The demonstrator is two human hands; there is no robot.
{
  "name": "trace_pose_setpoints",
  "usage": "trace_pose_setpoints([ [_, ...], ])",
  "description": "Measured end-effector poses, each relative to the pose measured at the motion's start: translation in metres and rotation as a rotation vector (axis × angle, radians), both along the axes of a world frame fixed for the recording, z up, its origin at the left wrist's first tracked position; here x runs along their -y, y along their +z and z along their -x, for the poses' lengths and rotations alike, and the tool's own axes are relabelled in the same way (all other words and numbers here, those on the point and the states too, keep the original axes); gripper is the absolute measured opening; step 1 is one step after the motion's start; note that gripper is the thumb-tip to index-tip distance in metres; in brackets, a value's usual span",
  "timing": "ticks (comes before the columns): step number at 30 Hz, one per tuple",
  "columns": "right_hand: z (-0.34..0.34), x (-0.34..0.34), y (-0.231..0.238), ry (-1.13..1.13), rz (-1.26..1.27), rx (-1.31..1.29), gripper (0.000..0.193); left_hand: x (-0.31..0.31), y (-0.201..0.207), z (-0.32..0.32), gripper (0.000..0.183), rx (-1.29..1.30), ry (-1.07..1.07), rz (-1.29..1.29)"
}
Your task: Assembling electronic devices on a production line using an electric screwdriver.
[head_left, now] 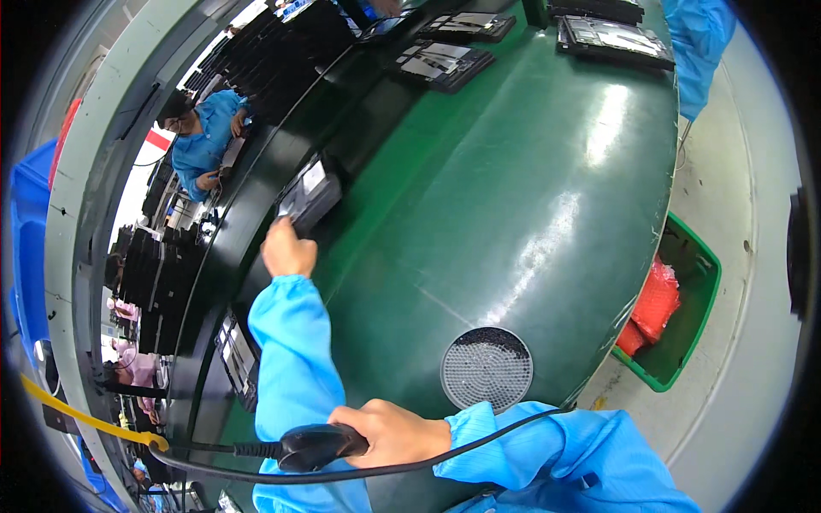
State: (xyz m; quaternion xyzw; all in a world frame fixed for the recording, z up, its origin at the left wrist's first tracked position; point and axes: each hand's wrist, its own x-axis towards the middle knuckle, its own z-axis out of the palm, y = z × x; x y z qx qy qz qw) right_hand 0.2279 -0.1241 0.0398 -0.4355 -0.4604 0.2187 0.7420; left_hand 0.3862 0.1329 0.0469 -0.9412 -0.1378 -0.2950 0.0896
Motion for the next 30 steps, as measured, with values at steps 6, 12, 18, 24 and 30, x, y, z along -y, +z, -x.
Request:
trace_pose_setpoints([
  [6,-0.01,0.005,0.011,-0.022,0.08,-0.13,0.028,0.031,0.006,0.113,0.043,-0.013,-0.301,0.055],
  [12,-0.026,0.022,0.032,-0.038,-0.006,-0.242,0.038,0.094,-0.031,0.264,0.057,-0.183,-0.223,0.392],
  [18,-0.063,0.028,0.053,-0.137,-0.059,-0.353,0.048,0.168,-0.026,0.342,0.056,-0.25,-0.256,0.292],
  [24,-0.071,0.062,0.045,-0.358,0.046,-0.208,0.031,0.201,-0.026,0.375,0.058,-0.26,-0.387,0.56],
  [30,-0.07,0.058,0.029,-0.446,-0.031,-0.149,0.027,0.099,-0.043,0.313,0.04,0.399,-0.136,0.952],
])
